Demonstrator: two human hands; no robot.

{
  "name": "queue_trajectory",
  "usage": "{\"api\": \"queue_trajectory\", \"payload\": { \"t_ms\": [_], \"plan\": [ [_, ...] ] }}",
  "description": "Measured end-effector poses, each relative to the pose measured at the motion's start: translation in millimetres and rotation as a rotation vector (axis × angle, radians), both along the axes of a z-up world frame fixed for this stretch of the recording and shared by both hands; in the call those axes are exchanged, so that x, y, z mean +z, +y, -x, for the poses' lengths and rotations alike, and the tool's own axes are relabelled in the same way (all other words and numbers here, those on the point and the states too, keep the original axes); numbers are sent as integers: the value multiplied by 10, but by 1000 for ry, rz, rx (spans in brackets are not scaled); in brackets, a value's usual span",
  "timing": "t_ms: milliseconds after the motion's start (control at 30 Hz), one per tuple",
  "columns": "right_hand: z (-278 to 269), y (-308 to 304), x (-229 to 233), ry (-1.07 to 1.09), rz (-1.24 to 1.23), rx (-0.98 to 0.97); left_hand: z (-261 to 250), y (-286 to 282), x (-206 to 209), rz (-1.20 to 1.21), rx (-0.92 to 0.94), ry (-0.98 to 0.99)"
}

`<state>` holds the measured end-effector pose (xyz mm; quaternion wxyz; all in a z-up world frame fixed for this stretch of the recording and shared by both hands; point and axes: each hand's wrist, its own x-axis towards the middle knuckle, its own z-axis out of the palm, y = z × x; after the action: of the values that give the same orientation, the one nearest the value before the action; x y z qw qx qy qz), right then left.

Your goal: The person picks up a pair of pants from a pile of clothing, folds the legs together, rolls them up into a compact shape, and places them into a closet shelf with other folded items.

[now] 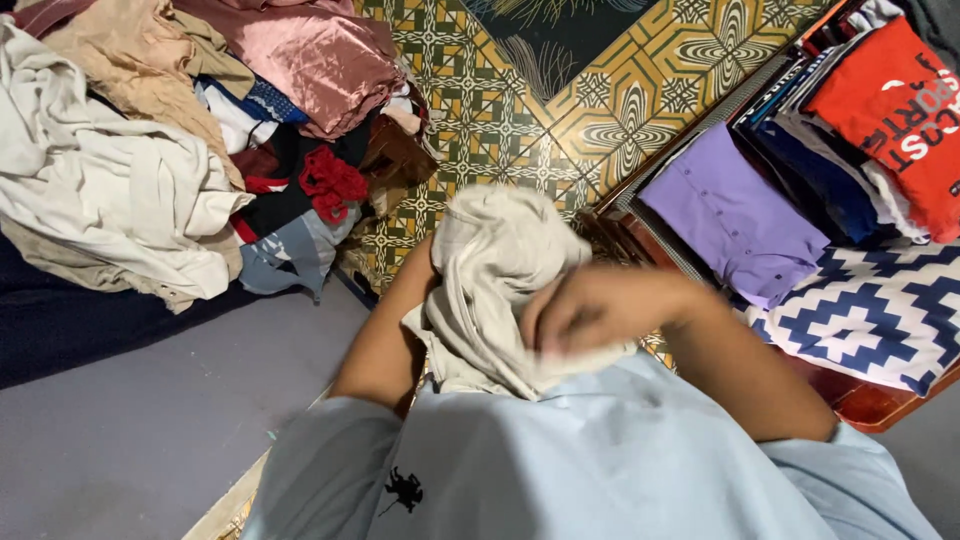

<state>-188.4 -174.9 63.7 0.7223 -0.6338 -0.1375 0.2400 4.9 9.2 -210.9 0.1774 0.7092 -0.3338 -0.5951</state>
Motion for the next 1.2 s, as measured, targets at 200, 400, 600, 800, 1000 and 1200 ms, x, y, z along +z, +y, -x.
{"api": "queue_trajectory", "payload": {
  "t_ms": [200, 400, 600, 800, 1000, 1200],
  "plan": [
    [-329, -590, -242, -444, 827, -805, -210, -217, 1849, 412, 28, 139],
    [-548, -576, -18, 180, 121, -603, -263, 113, 3076, 773, 309, 17],
    [-626, -421, 404, -447, 247, -400, -125, 282, 3211, 825, 676, -40],
    [-822, -475, 251, -441, 291, -585, -742, 127, 2341, 1164, 884, 64],
    [-876, -1261, 559, -418, 305, -738, -1115, 738, 3270, 1141, 950, -257],
    [-953, -1469, 947, -260, 335, -606, -918, 770, 4111, 1189, 415, -711]
  ]
}}
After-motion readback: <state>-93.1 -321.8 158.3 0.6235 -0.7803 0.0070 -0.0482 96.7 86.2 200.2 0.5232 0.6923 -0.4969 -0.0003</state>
